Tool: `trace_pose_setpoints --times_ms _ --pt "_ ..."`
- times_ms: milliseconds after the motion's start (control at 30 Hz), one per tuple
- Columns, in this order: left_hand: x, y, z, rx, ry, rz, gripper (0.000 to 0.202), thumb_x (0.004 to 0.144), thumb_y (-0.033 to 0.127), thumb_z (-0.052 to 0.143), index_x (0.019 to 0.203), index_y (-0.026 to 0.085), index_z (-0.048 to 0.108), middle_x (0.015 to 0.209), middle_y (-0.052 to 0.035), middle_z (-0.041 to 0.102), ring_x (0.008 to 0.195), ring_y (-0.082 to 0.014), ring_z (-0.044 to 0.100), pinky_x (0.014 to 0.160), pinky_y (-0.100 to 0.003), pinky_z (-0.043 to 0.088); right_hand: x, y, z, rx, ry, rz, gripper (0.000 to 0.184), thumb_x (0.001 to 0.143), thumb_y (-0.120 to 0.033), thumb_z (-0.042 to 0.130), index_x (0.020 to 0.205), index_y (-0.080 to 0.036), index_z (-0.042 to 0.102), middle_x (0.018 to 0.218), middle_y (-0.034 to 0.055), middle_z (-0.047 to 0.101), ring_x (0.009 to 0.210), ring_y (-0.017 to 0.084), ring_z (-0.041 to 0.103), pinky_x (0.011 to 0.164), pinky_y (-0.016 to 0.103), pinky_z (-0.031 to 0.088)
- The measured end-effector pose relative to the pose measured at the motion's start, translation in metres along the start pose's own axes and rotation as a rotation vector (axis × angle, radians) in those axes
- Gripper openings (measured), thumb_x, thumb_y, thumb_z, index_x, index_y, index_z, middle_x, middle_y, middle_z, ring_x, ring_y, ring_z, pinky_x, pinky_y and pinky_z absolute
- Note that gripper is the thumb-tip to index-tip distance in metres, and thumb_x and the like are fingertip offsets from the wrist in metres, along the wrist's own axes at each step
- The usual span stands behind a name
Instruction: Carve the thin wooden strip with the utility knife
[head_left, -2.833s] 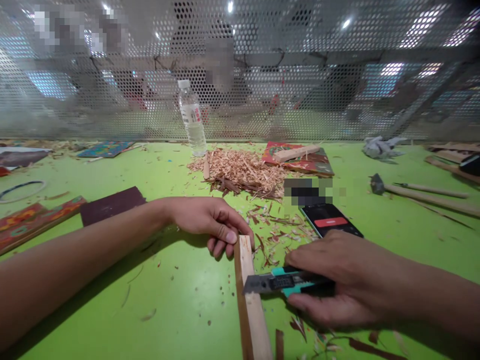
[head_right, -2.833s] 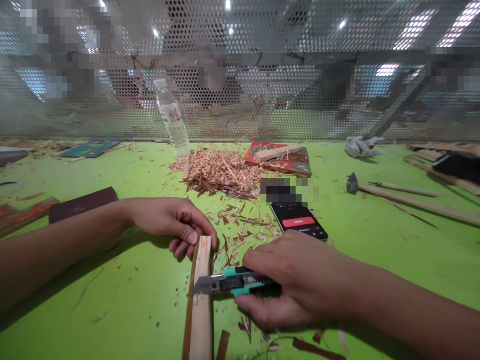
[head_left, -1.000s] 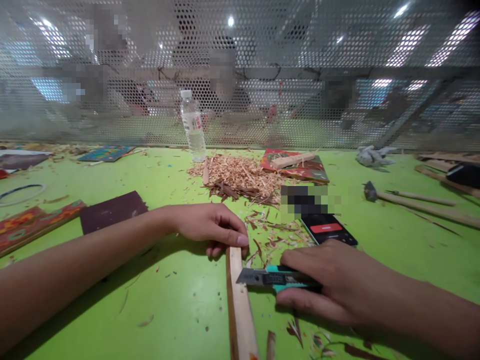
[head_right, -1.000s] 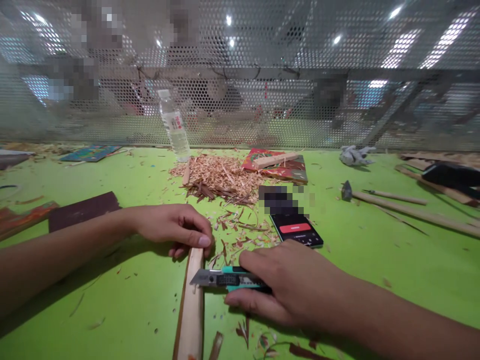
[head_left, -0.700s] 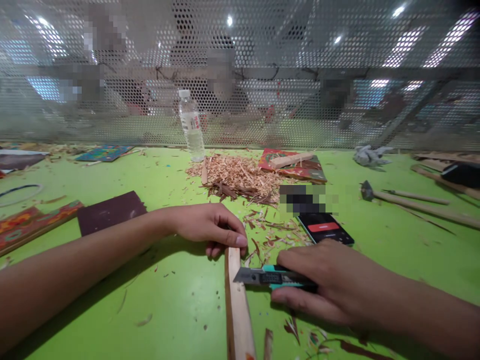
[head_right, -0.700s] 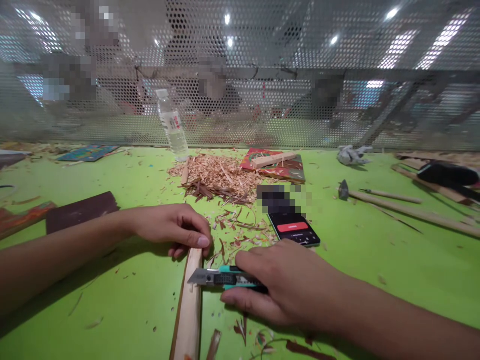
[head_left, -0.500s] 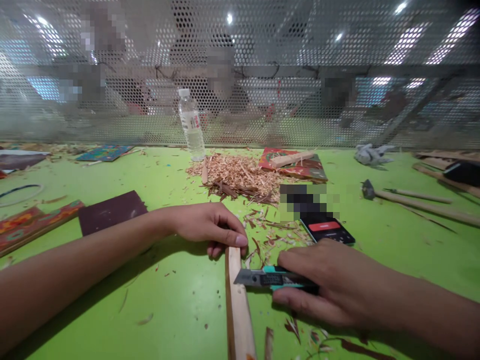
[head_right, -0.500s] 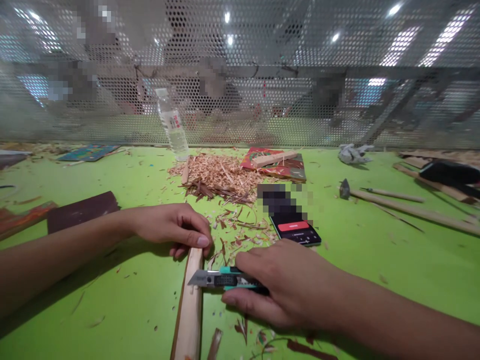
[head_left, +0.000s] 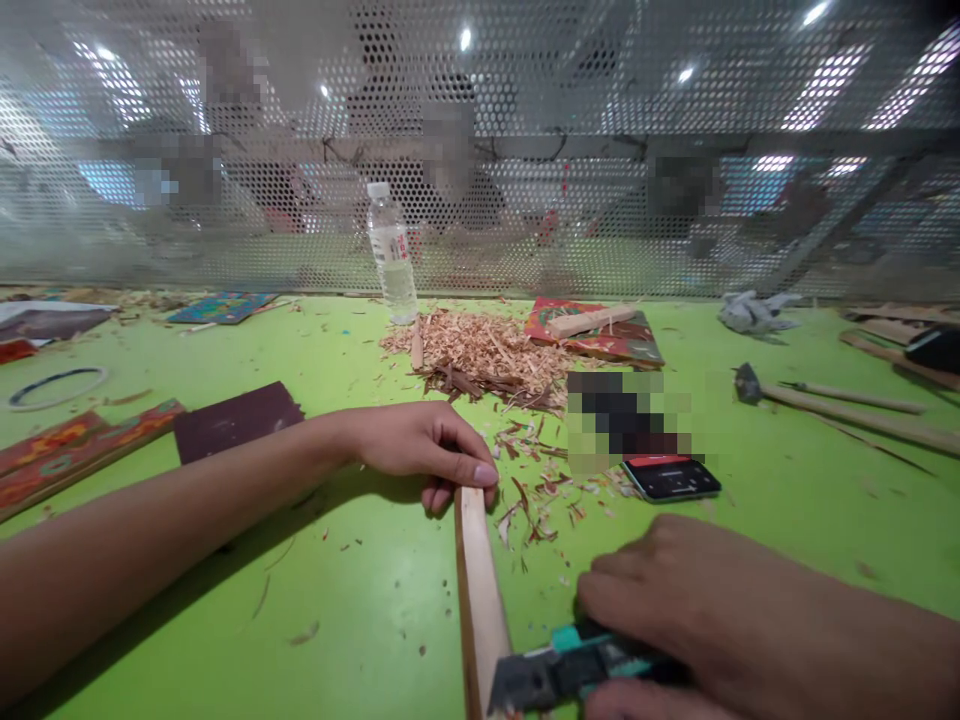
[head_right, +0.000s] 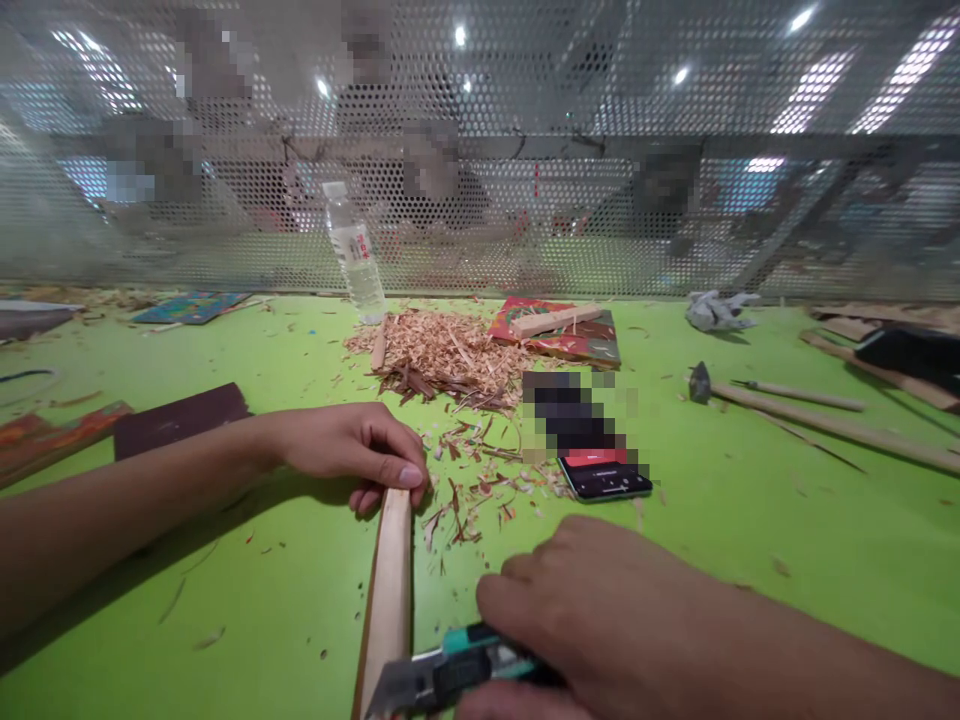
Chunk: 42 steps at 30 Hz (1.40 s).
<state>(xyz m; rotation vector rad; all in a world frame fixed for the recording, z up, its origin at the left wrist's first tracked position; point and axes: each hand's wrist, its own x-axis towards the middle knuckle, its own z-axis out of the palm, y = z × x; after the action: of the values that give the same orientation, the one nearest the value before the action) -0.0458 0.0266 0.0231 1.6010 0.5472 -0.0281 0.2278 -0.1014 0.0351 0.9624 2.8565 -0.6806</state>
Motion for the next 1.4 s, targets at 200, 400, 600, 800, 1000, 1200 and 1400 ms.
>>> trace_pose_setpoints --times_ms 200,400,600,800,1000,1200,1400 --pt "0.001 -0.001 0.001 -0.004 0.007 -0.001 0.03 0.094 0.046 0.076 0.099 0.017 0.082 0.071 0.0003 0.071 0.054 -0.0058 0.064 0.054 -0.011 0.053 0.0 0.003 0.003 -0.013 0.085 -0.027 0.046 0.107 -0.06 0.042 0.082 -0.024 0.055 0.069 -0.0017 0.061 0.055 0.016 0.048 0.053 0.032 0.023" --pt "0.004 -0.005 -0.001 -0.079 -0.009 -0.017 0.036 0.084 0.049 0.085 0.102 0.018 0.08 0.075 -0.002 0.075 0.059 -0.0095 0.068 0.058 -0.016 0.057 0.01 -0.002 0.001 -0.117 0.171 0.066 0.037 0.112 -0.043 0.039 0.09 -0.022 0.059 0.08 0.0026 0.065 0.066 0.02 0.056 0.062 0.032 0.037" --pt "0.006 -0.005 -0.003 -0.054 -0.015 -0.019 0.036 0.086 0.051 0.083 0.1 0.018 0.079 0.075 -0.0015 0.075 0.06 -0.0098 0.069 0.06 -0.016 0.058 0.012 -0.006 0.007 -0.244 0.24 -0.006 0.046 0.114 -0.031 0.031 0.159 -0.023 0.032 0.096 0.0049 0.064 0.074 0.023 0.064 0.065 0.034 0.045" --pt "0.006 -0.005 -0.001 -0.024 -0.006 -0.01 0.037 0.087 0.053 0.081 0.099 0.018 0.079 0.075 -0.0015 0.075 0.059 -0.0092 0.068 0.059 -0.016 0.057 0.011 -0.001 0.007 -0.266 0.185 -0.033 0.048 0.114 -0.044 0.036 0.159 -0.029 0.036 0.088 0.0017 0.065 0.068 0.023 0.064 0.06 0.032 0.041" --pt "0.005 -0.005 0.001 -0.019 0.026 0.007 0.038 0.088 0.053 0.081 0.099 0.017 0.08 0.071 -0.0016 0.074 0.056 -0.0097 0.067 0.057 -0.017 0.056 0.01 -0.007 0.005 -0.257 0.197 -0.115 0.044 0.116 -0.042 0.031 0.152 -0.024 0.048 0.083 0.0015 0.065 0.065 0.018 0.061 0.059 0.031 0.038" --pt "0.004 -0.004 0.001 -0.038 0.026 -0.009 0.036 0.088 0.051 0.081 0.098 0.017 0.081 0.069 -0.001 0.073 0.055 -0.0092 0.067 0.055 -0.015 0.056 0.007 -0.007 0.004 -0.261 0.198 -0.162 0.047 0.116 -0.045 0.027 0.152 -0.024 0.049 0.082 0.0008 0.065 0.064 0.018 0.062 0.059 0.031 0.039" --pt "0.003 -0.001 0.002 -0.064 0.02 -0.015 0.032 0.087 0.048 0.083 0.097 0.017 0.081 0.077 -0.0022 0.077 0.057 -0.0084 0.067 0.058 -0.016 0.057 0.009 -0.003 0.011 -0.292 0.285 -0.091 0.046 0.116 -0.044 0.024 0.152 -0.025 0.046 0.082 0.0004 0.063 0.063 0.019 0.063 0.056 0.031 0.036"
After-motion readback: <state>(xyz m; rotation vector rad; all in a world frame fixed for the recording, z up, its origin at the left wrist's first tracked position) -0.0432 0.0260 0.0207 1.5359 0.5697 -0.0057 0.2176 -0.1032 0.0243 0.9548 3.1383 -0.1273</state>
